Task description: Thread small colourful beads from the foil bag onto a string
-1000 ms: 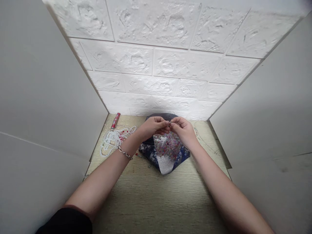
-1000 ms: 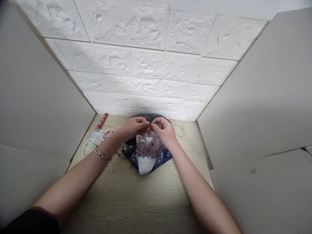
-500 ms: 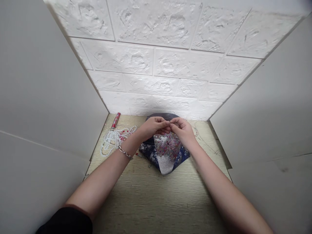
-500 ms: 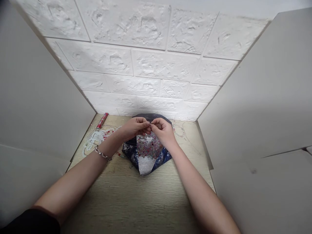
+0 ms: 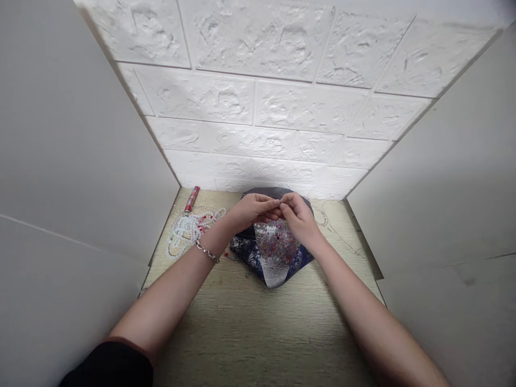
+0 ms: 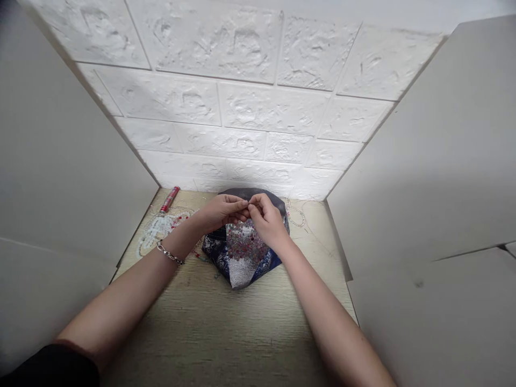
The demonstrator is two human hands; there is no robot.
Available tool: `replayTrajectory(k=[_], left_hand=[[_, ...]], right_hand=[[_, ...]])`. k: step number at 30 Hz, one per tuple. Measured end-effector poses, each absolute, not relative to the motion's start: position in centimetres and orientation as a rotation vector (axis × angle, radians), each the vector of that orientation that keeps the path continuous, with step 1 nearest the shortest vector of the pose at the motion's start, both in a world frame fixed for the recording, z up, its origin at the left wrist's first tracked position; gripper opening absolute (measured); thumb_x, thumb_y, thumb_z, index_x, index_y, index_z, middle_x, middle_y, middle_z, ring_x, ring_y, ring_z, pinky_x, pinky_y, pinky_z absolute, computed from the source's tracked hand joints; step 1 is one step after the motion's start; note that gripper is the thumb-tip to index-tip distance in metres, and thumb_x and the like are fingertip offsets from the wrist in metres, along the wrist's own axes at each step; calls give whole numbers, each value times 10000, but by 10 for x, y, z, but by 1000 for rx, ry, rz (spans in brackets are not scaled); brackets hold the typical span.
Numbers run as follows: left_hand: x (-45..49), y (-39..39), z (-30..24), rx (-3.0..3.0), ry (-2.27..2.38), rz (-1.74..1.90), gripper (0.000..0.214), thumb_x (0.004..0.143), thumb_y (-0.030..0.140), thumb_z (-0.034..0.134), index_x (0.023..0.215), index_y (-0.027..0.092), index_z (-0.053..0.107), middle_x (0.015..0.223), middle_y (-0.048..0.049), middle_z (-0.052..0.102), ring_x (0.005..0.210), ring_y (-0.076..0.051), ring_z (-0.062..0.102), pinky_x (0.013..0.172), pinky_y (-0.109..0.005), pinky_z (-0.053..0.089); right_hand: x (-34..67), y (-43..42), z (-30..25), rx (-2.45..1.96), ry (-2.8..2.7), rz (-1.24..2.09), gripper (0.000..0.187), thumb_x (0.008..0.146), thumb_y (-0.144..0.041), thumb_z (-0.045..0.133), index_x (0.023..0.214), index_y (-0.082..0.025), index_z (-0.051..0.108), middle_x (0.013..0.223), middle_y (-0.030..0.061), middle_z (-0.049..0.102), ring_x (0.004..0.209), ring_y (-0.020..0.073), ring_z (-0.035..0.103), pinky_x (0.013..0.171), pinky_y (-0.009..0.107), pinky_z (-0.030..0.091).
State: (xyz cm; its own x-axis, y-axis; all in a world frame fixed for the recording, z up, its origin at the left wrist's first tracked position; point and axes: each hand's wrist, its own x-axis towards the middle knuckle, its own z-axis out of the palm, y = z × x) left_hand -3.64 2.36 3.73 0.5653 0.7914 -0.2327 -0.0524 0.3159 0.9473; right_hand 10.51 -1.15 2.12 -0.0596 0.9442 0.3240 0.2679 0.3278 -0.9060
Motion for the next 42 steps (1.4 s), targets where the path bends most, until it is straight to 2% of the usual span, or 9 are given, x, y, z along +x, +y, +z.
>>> replayTrajectory(k=[4,7,11,15,24,42], left_hand=[[-37,24,38,1101,794,649,255,579,362,634,671,125,614,642,-27,615,540,-55,537,500,-180,376],[-38,24,39,1089,802,650,244,582,358,634,656,127,605,633,-19,609,527,-52,534,497,-179,380],[-39,23,41,1115,814,634,245,584,363,630,641,127,601,620,-15,605,510,-48,527,489,-178,374],[-38,23,41,1130,829,613,250,566,363,642,639,126,606,611,-21,603,515,-54,533,479,-178,364],[-37,24,36,1042,754,643,254,607,377,612,664,130,620,611,-31,618,523,-52,538,487,-167,386],[-36,23,37,1040,751,661,228,619,371,605,655,147,632,595,-16,616,518,-44,531,477,-160,376]], right_hand=[[105,-15,23,-1212,-1568,635,215,798,-348,339,671,-196,422,588,-31,447,556,90,419,555,229,328],[111,-14,27,-1243,-1561,651,265,768,-391,402,607,-186,448,522,-31,443,507,91,415,515,231,323],[120,-9,35,-1198,-1591,752,185,668,-348,554,753,-186,581,676,0,566,610,112,500,564,245,378],[121,-8,38,-1170,-1690,779,162,665,-304,557,766,-194,619,756,19,600,707,128,540,636,264,407],[113,-8,29,-1096,-1461,982,152,645,-298,569,745,-183,578,666,-6,588,617,109,529,583,252,415],[110,-7,24,-1019,-1247,1109,171,625,-297,595,751,-192,547,680,-12,569,642,96,529,641,261,441]])
